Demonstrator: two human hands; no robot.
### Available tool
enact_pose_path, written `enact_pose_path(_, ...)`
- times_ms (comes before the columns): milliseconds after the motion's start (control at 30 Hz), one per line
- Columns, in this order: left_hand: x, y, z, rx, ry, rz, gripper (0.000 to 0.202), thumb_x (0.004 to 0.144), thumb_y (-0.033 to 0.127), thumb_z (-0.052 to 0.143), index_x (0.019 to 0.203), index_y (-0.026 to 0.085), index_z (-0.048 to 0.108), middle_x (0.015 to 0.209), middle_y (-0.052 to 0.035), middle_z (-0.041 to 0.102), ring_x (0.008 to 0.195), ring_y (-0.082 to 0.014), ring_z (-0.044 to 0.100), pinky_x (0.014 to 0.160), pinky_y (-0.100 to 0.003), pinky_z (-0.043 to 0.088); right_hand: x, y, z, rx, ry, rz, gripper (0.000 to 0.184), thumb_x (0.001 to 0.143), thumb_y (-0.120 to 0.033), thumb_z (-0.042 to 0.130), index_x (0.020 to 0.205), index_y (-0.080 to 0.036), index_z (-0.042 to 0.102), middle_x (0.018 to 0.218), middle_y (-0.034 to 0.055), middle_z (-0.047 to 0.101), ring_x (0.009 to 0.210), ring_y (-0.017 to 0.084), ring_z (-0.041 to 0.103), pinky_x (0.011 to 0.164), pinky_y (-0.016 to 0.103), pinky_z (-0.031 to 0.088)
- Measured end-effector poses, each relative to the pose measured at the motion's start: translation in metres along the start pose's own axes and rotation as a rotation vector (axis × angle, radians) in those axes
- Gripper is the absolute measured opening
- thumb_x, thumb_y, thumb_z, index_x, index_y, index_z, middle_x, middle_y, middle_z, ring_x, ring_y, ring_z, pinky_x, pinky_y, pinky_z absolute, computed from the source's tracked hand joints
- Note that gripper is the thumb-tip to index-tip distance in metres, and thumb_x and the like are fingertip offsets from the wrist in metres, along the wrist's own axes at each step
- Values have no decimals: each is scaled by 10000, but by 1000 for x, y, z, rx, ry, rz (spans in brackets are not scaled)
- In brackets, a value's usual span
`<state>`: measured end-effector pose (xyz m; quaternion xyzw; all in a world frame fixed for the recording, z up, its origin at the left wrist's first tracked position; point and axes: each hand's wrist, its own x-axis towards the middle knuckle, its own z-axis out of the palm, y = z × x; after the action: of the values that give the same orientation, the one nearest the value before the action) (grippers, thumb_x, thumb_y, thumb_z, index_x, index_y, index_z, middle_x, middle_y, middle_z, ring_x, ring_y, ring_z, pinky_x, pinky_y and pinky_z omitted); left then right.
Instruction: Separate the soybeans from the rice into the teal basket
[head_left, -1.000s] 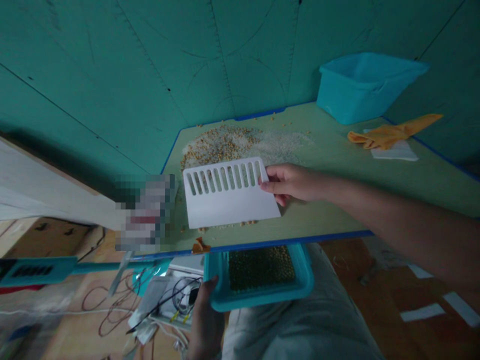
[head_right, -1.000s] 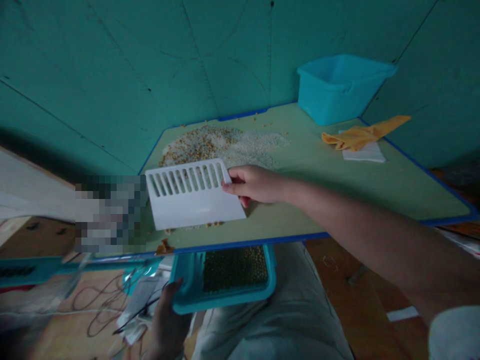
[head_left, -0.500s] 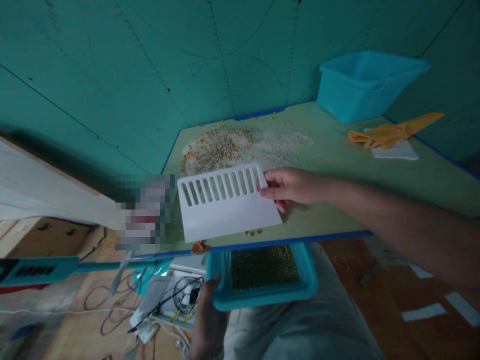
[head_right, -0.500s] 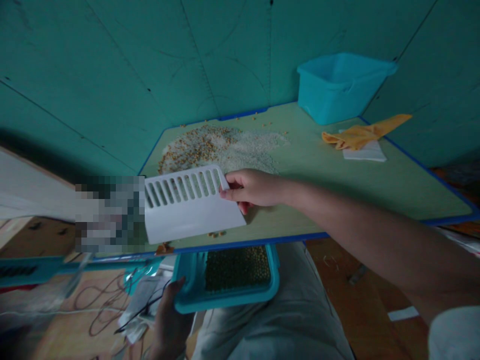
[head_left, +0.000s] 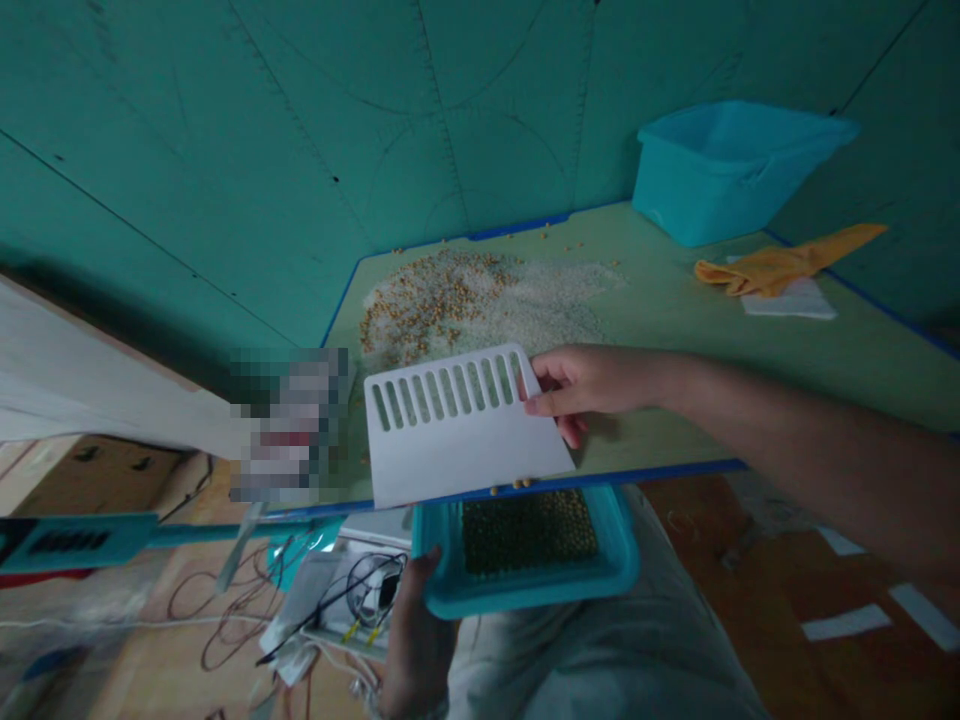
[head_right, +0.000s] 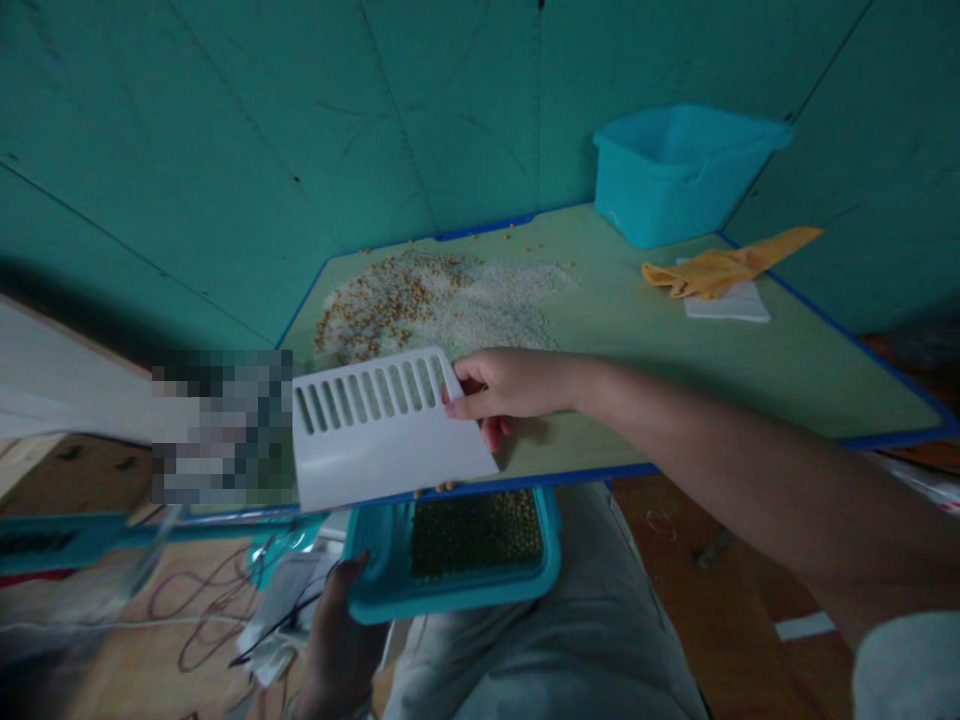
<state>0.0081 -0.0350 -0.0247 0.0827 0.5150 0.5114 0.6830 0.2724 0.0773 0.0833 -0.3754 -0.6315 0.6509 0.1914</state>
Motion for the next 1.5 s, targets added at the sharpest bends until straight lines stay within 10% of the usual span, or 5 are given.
enact_pose_path(333, -3, 4, 7, -1, 6, 28, 199, 596, 249, 770, 794, 243, 790, 826, -42, 801, 1063, -367, 660, 931, -474, 519, -5, -4, 4, 32, -123, 39, 97, 841, -204, 593, 845, -165, 505, 585, -74, 602, 439, 63, 586, 422, 168, 421)
enact_pose_path(667, 2, 27, -3, -20, 167, 117, 220, 562, 194, 730, 776, 223, 771, 722, -29, 794, 1011, -362, 686, 884, -441, 546, 0, -3, -8, 60, 208, -98, 79, 855, -193, 573, 830, -163, 505, 562, -64, 575, 436, 64, 538, 440, 197, 401)
enact_pose_path(900, 1, 41, -16, 11, 210, 190, 188, 562, 186, 713, 744, 170, 758, 654, -29, 769, 567, -222, 703, 644, -332, 602, 9, 0, 6, 25, 220, -122, 96, 882, -218, 538, 809, -170, 497, 502, -67, 561, 424, 69, 517, 438, 197, 369)
enact_pose_path(1133, 5, 43, -32, 6, 156, 227, 321, 570, 199, 759, 891, 191, 752, 739, -33, 793, 884, -331, 729, 764, -393, 600, 20, -8, 23, -9, 234, -127, 106, 900, -189, 513, 796, -173, 499, 490, -66, 558, 423, 69, 509, 451, 195, 378)
enact_pose_path(1500, 1, 52, -31, 30, 116, 243, 326, 557, 211, 803, 879, 193, 756, 782, -32, 804, 880, -331, 732, 800, -404, 595, 22, -2, 28, -42, 144, -144, 120, 891, -251, 532, 802, -183, 489, 505, -70, 547, 414, 66, 497, 426, 187, 375)
